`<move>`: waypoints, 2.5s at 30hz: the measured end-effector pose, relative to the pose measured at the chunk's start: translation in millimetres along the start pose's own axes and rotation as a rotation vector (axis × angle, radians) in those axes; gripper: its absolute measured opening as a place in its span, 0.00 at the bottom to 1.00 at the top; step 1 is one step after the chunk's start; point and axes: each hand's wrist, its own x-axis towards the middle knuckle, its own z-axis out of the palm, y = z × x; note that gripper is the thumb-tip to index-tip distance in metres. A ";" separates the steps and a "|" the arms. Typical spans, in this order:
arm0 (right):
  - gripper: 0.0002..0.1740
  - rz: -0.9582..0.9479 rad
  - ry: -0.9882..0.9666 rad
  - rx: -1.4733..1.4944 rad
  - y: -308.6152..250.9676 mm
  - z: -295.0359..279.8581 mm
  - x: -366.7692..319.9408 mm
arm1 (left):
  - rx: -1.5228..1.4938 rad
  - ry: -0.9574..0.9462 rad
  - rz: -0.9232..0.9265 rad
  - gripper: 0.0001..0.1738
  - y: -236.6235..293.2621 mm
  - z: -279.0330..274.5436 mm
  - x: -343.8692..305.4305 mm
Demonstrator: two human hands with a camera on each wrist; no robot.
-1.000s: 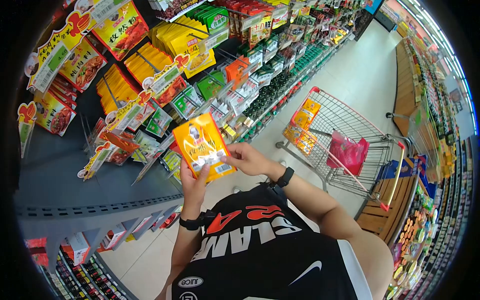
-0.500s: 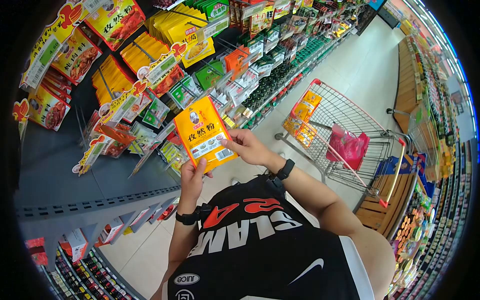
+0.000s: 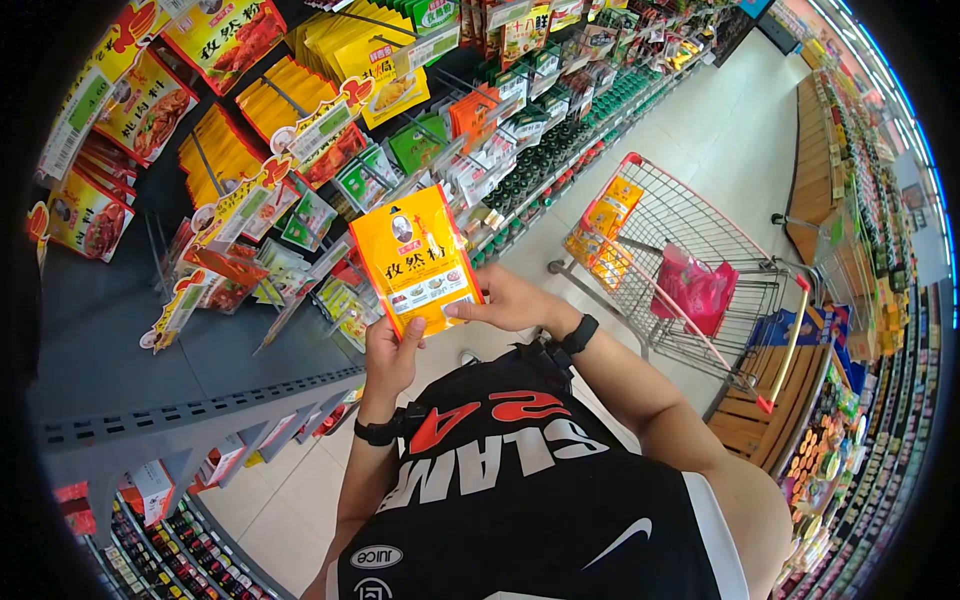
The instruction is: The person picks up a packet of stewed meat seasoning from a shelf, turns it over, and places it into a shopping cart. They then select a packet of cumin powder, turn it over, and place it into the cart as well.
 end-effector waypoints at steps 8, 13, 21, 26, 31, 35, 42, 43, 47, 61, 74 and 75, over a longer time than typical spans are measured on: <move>0.17 -0.165 0.004 -0.108 -1.4 1.7 -4.2 | -0.049 -0.174 -0.021 0.16 -2.5 -7.4 2.6; 0.18 -0.111 -0.029 -0.134 -7.8 1.4 -6.3 | -0.114 -0.189 -0.116 0.13 4.2 -6.8 0.1; 0.19 -0.113 -0.006 -0.112 0.2 10.2 -1.0 | -0.082 -0.108 -0.024 0.15 17.0 0.1 0.9; 0.21 -0.139 0.015 -0.048 9.5 9.5 -2.2 | -0.014 -0.124 0.012 0.16 18.8 -0.1 0.2; 0.19 -0.085 0.041 0.038 19.9 6.6 -3.8 | -0.036 -0.128 0.045 0.17 15.3 2.1 0.4; 0.17 -0.112 0.048 -0.021 15.7 1.5 -6.6 | -0.049 -0.115 0.031 0.16 9.7 6.4 3.2; 0.14 -0.178 0.277 -0.109 16.3 -6.3 -14.6 | -0.144 0.019 -0.061 0.28 -6.7 33.8 23.6; 0.13 -0.232 0.317 -0.149 14.7 -8.9 -17.2 | -0.172 0.050 -0.060 0.32 -7.2 39.1 29.3; 0.15 -0.228 0.289 -0.273 -3.1 -22.3 -39.0 | 0.247 0.054 0.013 0.39 9.6 61.4 43.6; 0.16 -0.232 0.513 -0.074 35.2 -108.8 -62.4 | -0.277 -0.391 -0.082 0.19 15.5 136.3 91.2; 0.13 -0.208 0.462 0.311 50.1 -164.6 -87.4 | -0.251 -0.140 -0.218 0.23 -1.1 205.7 137.9; 0.12 -0.232 0.467 0.293 54.7 -170.8 -87.2 | -0.236 -0.137 -0.249 0.23 -1.3 210.7 141.6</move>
